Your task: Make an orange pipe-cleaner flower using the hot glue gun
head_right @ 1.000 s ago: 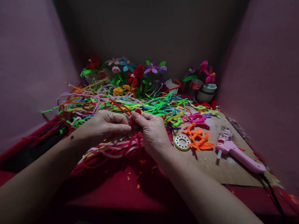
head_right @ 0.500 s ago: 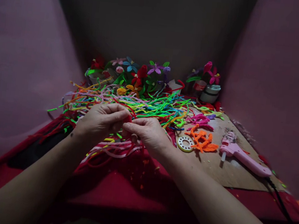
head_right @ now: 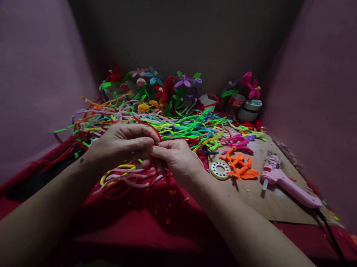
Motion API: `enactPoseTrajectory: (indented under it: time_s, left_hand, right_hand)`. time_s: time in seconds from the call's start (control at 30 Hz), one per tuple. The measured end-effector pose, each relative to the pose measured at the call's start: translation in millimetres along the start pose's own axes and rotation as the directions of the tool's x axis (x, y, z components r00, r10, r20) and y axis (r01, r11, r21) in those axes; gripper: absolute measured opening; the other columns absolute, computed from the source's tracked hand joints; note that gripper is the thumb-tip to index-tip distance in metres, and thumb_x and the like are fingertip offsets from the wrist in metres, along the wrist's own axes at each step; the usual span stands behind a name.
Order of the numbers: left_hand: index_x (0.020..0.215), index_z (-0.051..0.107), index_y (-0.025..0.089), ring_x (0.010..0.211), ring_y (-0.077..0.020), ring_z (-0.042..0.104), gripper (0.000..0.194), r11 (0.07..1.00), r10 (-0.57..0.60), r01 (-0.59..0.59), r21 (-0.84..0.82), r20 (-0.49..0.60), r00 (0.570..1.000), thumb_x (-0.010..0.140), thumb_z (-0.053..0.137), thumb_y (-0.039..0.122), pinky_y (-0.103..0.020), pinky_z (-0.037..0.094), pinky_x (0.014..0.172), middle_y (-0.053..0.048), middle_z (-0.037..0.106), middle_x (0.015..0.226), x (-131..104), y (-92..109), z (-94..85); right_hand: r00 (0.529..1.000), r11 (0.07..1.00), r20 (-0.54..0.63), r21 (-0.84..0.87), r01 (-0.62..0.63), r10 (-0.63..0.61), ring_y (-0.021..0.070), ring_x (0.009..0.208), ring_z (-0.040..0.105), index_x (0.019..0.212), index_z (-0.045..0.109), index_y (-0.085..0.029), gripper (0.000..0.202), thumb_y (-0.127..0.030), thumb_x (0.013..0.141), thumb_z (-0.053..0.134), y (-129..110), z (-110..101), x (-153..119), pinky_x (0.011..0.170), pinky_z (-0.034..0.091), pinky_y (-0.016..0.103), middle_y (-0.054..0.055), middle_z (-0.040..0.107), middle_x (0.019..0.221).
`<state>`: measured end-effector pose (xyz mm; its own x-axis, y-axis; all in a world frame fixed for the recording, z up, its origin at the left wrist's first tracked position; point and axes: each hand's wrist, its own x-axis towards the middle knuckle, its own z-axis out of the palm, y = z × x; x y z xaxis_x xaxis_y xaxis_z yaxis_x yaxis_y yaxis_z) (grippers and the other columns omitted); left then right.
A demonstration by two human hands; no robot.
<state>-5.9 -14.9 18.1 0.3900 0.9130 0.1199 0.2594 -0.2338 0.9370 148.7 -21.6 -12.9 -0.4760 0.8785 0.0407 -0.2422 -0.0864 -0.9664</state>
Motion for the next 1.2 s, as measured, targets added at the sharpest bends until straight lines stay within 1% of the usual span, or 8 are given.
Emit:
enactPoseTrajectory:
  time_s: [0.2, 0.47, 0.63, 0.73, 0.87, 1.0, 1.13, 1.2]
  left_hand:
    - [0.066, 0.058, 0.014, 0.035, -0.0052, 0.043, 0.016, 0.995, -0.1, 0.1, 0.001, -0.022, 0.995, 0.074, 0.06, 0.028, -0.015, 0.028, 0.035, 0.004, 0.052, 0.042, -1, 8, -2.6]
    - [0.065, 0.065, 0.013, 0.052, -0.0081, 0.049, 0.012, 0.951, 0.162, -0.082, 0.299, -0.252, 0.954, 0.069, 0.061, 0.023, -0.018, 0.038, 0.048, 0.001, 0.058, 0.056, -2, 7, 5.3]
    - [0.071, 0.06, 0.013, 0.04, -0.0053, 0.039, 0.017, 0.996, -0.079, 0.085, 0.032, -0.154, 0.985, 0.07, 0.061, 0.03, -0.018, 0.03, 0.039, 0.005, 0.049, 0.049, 1, 7, 3.7]
    - [0.061, 0.054, 0.014, 0.036, -0.0039, 0.031, 0.021, 0.994, -0.111, 0.111, 0.0, -0.106, 0.988, 0.07, 0.062, 0.032, -0.017, 0.024, 0.037, 0.007, 0.04, 0.041, 2, 6, 2.9]
    - [0.06, 0.057, 0.015, 0.043, -0.0069, 0.04, 0.018, 0.972, 0.103, -0.055, 0.228, -0.206, 0.973, 0.071, 0.059, 0.028, -0.02, 0.032, 0.044, 0.004, 0.046, 0.046, 1, -2, 8.4]
    - [0.063, 0.063, 0.016, 0.061, -0.0111, 0.051, 0.013, 0.815, 0.401, -0.228, 0.533, -0.236, 0.885, 0.073, 0.056, 0.022, -0.022, 0.04, 0.062, -0.001, 0.06, 0.062, 0, -9, 14.2]
    - [0.072, 0.063, 0.015, 0.05, -0.0089, 0.045, 0.02, 0.957, 0.137, -0.062, 0.284, -0.252, 0.958, 0.074, 0.055, 0.033, -0.02, 0.036, 0.049, 0.002, 0.055, 0.056, 2, -2, 9.5]
    - [0.075, 0.062, 0.014, 0.044, -0.0076, 0.042, 0.024, 0.986, -0.036, 0.059, 0.155, -0.145, 0.989, 0.072, 0.058, 0.037, -0.019, 0.034, 0.044, 0.003, 0.052, 0.054, 4, 2, 4.7]
  right_hand:
    - [0.998, 1.0, 0.06, -0.021, 0.002, -0.001, 0.0053, 0.037, 0.042, 0.063, 0.064, -0.011, 0.021, -0.03, 0.072, 0.061, 3, -1, 0, 0.038, 0.026, 0.021, 0.002, 0.064, 0.057]
    - [0.993, 0.983, -0.061, -0.16, 0.092, -0.103, 0.0067, 0.046, 0.039, 0.054, 0.061, -0.014, 0.024, -0.033, 0.069, 0.064, 3, 0, 1, 0.047, 0.027, 0.023, -0.004, 0.05, 0.048]
    - [0.99, 0.988, -0.089, -0.116, 0.099, -0.11, 0.0072, 0.041, 0.039, 0.053, 0.059, -0.014, 0.028, -0.036, 0.07, 0.063, 7, -4, 3, 0.043, 0.027, 0.024, -0.003, 0.049, 0.045]
    - [0.982, 0.99, -0.147, -0.094, 0.103, -0.116, 0.0074, 0.04, 0.041, 0.055, 0.059, -0.014, 0.027, -0.037, 0.067, 0.066, 8, -5, 4, 0.043, 0.03, 0.024, -0.003, 0.051, 0.047]
    - [0.974, 0.991, -0.202, -0.106, 0.081, -0.101, 0.0058, 0.039, 0.038, 0.051, 0.054, -0.014, 0.029, -0.036, 0.063, 0.069, 10, -2, 5, 0.041, 0.026, 0.022, -0.005, 0.047, 0.044]
    - [0.973, 0.995, -0.222, -0.086, 0.047, -0.065, 0.005, 0.037, 0.035, 0.048, 0.052, -0.014, 0.032, -0.037, 0.06, 0.071, 10, -1, 6, 0.039, 0.023, 0.022, -0.006, 0.044, 0.041]
    - [0.976, 0.996, -0.2, -0.042, 0.08, -0.086, 0.006, 0.037, 0.037, 0.051, 0.054, -0.015, 0.029, -0.037, 0.063, 0.069, 5, -1, 4, 0.04, 0.026, 0.023, -0.004, 0.049, 0.044]
    - [0.957, 0.994, -0.267, -0.034, 0.104, -0.11, 0.0055, 0.039, 0.036, 0.051, 0.054, -0.015, 0.028, -0.034, 0.062, 0.07, 1, -1, 3, 0.041, 0.025, 0.023, -0.004, 0.048, 0.044]
